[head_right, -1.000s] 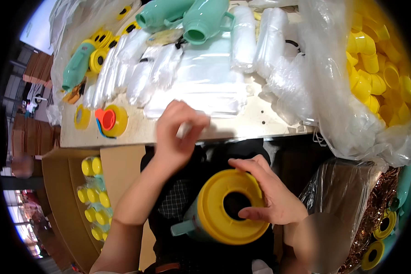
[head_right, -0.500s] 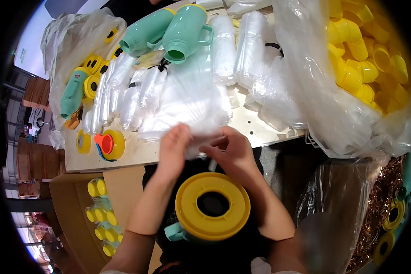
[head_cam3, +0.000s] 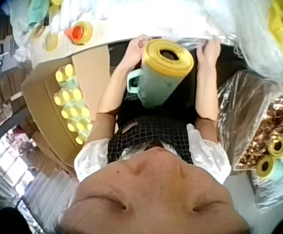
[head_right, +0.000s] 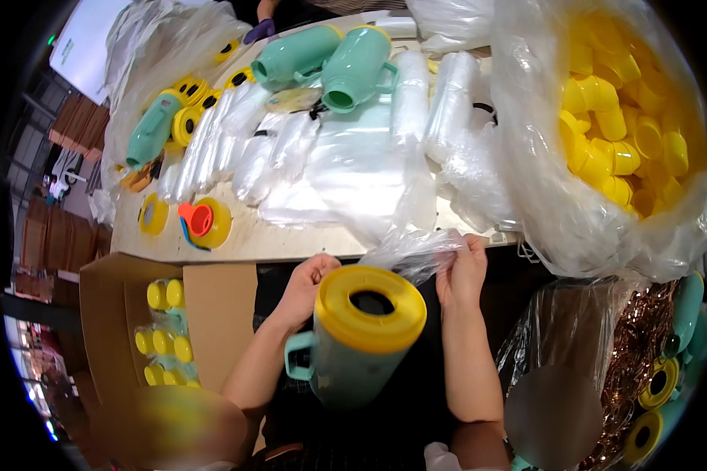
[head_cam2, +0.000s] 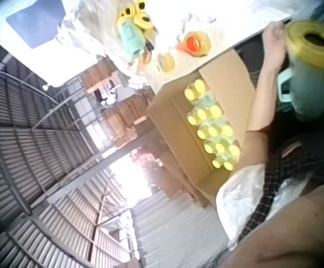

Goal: The person assembles teal plastic pitchers by hand at a workbench. They pick up a pitcher body, insert a copper-colored metal ring into the neck, and then screw on a yellow lid. The completed units are placed into a cardboard box. The process is repeated for multiple pitchers.

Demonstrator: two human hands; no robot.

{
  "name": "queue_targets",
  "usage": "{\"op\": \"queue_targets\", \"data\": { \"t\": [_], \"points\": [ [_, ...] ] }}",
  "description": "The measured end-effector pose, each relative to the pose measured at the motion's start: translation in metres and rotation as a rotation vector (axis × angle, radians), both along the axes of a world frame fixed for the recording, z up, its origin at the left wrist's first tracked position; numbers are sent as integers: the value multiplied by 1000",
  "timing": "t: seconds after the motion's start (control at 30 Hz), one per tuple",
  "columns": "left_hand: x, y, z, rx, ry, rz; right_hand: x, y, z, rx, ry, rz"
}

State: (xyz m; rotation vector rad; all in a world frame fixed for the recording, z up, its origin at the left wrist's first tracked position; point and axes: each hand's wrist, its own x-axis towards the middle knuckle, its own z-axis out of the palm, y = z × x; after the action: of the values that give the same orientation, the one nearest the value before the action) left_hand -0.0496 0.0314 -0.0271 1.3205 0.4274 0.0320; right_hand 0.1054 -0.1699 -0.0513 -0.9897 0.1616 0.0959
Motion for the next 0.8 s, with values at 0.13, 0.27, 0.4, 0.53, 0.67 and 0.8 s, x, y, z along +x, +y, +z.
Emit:
{"op": "queue_targets", "data": {
  "t": [0.13, 0.27, 0.4, 0.53, 0.67, 0.8],
  "points": [
    [-17, 6, 28, 49, -205, 270, -57, -12, 17, -637, -466, -31],
    [-102, -5, 42, 597, -244, 188, -140, -28, 15, -541, -1093, 275],
    [-192, -32, 4, 746, 120, 228, -230, -62, -29, -591, -396, 746],
    [-236, -62, -6, 898, 290, 404, -236, -42, 1, -703, -318, 1215],
    [-273, -26, 6, 1327, 91, 547, -224, 39, 55, -491, -575, 1375],
    [-316, 79, 27, 1146, 90, 1093, -243, 162, 128, -303, -889, 1507]
  ]
}}
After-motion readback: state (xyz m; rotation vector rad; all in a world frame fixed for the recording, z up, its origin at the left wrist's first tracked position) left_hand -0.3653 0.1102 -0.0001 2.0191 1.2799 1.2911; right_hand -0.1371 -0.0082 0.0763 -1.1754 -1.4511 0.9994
